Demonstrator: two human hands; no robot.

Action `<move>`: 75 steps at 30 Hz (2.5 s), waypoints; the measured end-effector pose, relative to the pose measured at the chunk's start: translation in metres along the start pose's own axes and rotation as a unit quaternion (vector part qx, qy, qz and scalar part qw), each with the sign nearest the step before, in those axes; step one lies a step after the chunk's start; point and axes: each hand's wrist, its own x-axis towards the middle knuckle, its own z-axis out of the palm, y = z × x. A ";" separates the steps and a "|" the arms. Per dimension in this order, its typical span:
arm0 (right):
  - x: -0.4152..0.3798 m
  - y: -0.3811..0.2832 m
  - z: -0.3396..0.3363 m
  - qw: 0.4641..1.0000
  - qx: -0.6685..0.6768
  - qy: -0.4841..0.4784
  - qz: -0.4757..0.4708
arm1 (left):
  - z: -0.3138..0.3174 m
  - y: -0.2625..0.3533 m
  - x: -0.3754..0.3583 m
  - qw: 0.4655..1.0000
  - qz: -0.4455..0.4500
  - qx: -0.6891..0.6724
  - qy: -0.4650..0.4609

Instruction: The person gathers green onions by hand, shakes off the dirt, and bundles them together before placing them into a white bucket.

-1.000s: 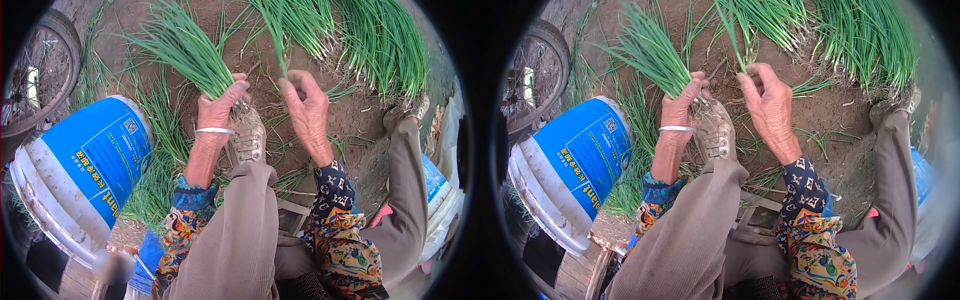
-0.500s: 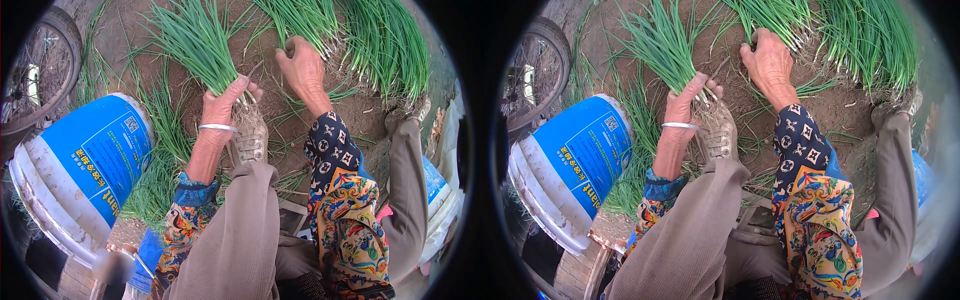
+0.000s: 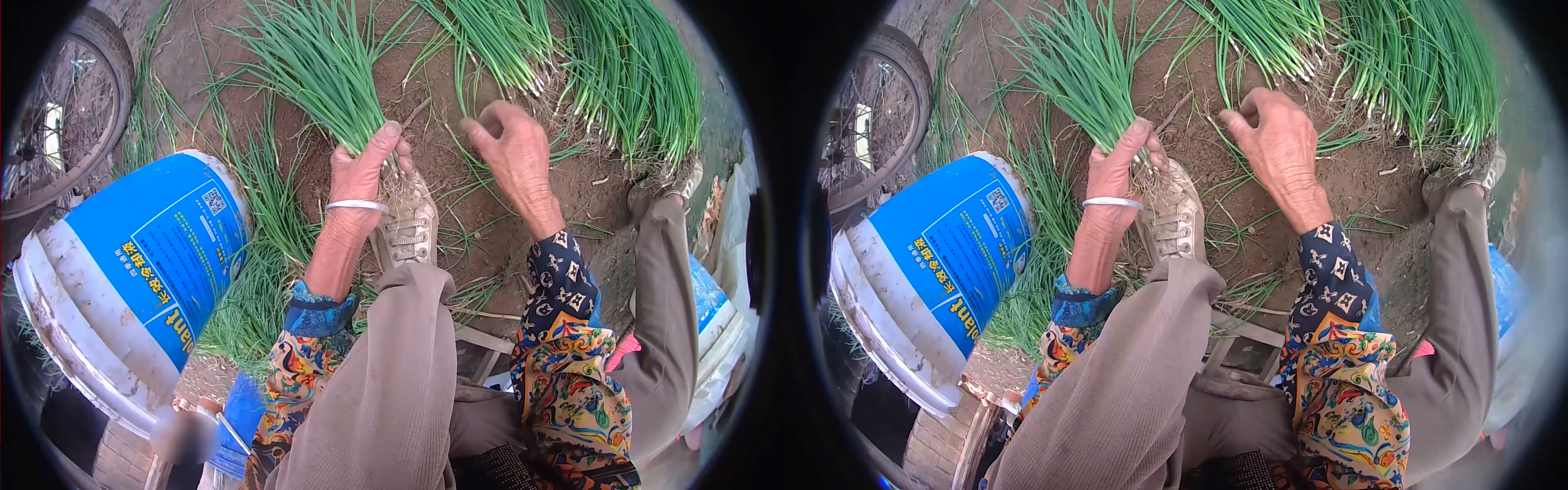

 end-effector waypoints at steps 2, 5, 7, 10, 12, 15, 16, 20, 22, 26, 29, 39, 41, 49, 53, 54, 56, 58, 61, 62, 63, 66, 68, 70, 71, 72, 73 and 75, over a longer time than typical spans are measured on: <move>-0.005 0.003 0.013 1.000 -0.002 0.006 -0.020 | 0.004 0.003 -0.002 1.000 -0.013 0.020 0.013; -0.010 -0.010 0.012 0.990 0.132 -0.021 0.034 | 0.010 0.005 -0.005 0.997 -0.008 0.069 0.024; -0.022 -0.029 0.007 0.979 0.202 -0.038 0.003 | 0.015 0.004 -0.004 0.995 0.007 0.096 0.015; -0.036 -0.045 0.011 0.971 0.223 -0.040 -0.075 | 0.014 0.003 -0.005 0.993 0.017 0.118 -0.010; -0.036 -0.045 0.002 0.972 0.197 -0.110 -0.073 | 0.005 0.006 -0.005 0.991 0.003 0.128 -0.038; -0.018 -0.025 0.005 0.980 0.134 0.072 -0.130 | -0.002 0.023 -0.010 0.991 0.009 0.130 -0.018; -0.007 -0.016 0.004 0.985 0.086 0.096 -0.114 | -0.002 0.027 -0.014 0.992 0.037 0.118 -0.009; 0.030 -0.005 0.020 0.977 0.028 0.178 -0.114 | -0.019 0.042 -0.014 0.992 0.122 0.036 -0.028; 0.046 -0.007 0.028 0.979 0.033 0.180 -0.091 | -0.013 0.054 -0.015 0.992 0.122 -0.026 -0.031; 0.067 -0.008 0.027 0.982 -0.032 0.175 -0.057 | -0.015 0.049 -0.010 0.995 0.099 -0.022 -0.010; 0.070 -0.007 0.016 0.991 -0.023 0.125 -0.044 | -0.021 0.044 -0.006 0.997 0.072 -0.026 -0.004; -0.028 -0.068 0.012 0.944 0.318 -0.084 -0.024 | -0.011 0.026 -0.008 0.999 0.005 -0.029 0.014; -0.035 -0.070 0.017 0.950 0.281 -0.083 -0.107 | -0.016 0.022 -0.008 1.000 0.015 0.001 0.020; -0.008 -0.062 0.041 0.958 0.164 -0.045 -0.233 | -0.028 0.031 -0.009 0.996 -0.014 -0.087 -0.035; 0.000 -0.066 0.058 0.943 0.141 -0.113 -0.278 | -0.034 0.038 -0.012 0.991 -0.019 -0.103 -0.081; 0.002 -0.066 0.057 0.942 0.124 -0.131 -0.284 | -0.036 0.042 -0.015 0.990 -0.013 -0.113 -0.084; 0.000 -0.060 0.052 0.956 0.104 -0.052 -0.269 | -0.032 0.062 -0.023 0.973 0.030 -0.160 -0.164; 0.004 -0.049 0.044 0.973 0.078 -0.012 -0.218 | -0.032 0.081 -0.025 0.931 0.081 -0.246 -0.256; 0.011 -0.039 0.029 0.990 0.030 0.066 -0.122 | -0.022 0.095 -0.027 0.896 0.104 -0.349 -0.254; 0.013 -0.038 0.025 0.993 0.008 0.090 -0.079 | -0.024 0.092 -0.025 0.898 0.098 -0.342 -0.257; 0.018 -0.030 0.032 0.994 -0.006 0.099 -0.047 | -0.030 0.087 -0.020 0.901 0.091 -0.335 -0.262; 0.017 -0.042 0.049 0.993 -0.016 0.096 -0.071 | -0.031 0.071 -0.016 0.903 0.047 -0.335 -0.265; 0.004 -0.064 0.061 0.990 0.044 -0.020 -0.131 | -0.025 0.062 -0.014 0.911 0.025 -0.323 -0.254; -0.003 -0.063 0.071 0.936 0.168 -0.142 -0.274 | -0.021 0.057 -0.010 0.919 0.025 -0.296 -0.260; -0.002 -0.062 0.067 0.952 0.159 -0.105 -0.239 | -0.019 0.058 -0.010 0.925 0.030 -0.277 -0.257; 0.000 -0.059 0.058 0.965 0.150 -0.070 -0.204 | -0.017 0.058 -0.010 0.932 0.037 -0.259 -0.252; 0.001 -0.054 0.051 0.974 0.141 -0.035 -0.171 | -0.017 0.059 -0.011 0.934 0.031 -0.258 -0.244; 0.016 -0.022 0.039 0.986 0.086 0.087 -0.114 | -0.025 0.054 -0.005 0.932 0.005 -0.261 -0.254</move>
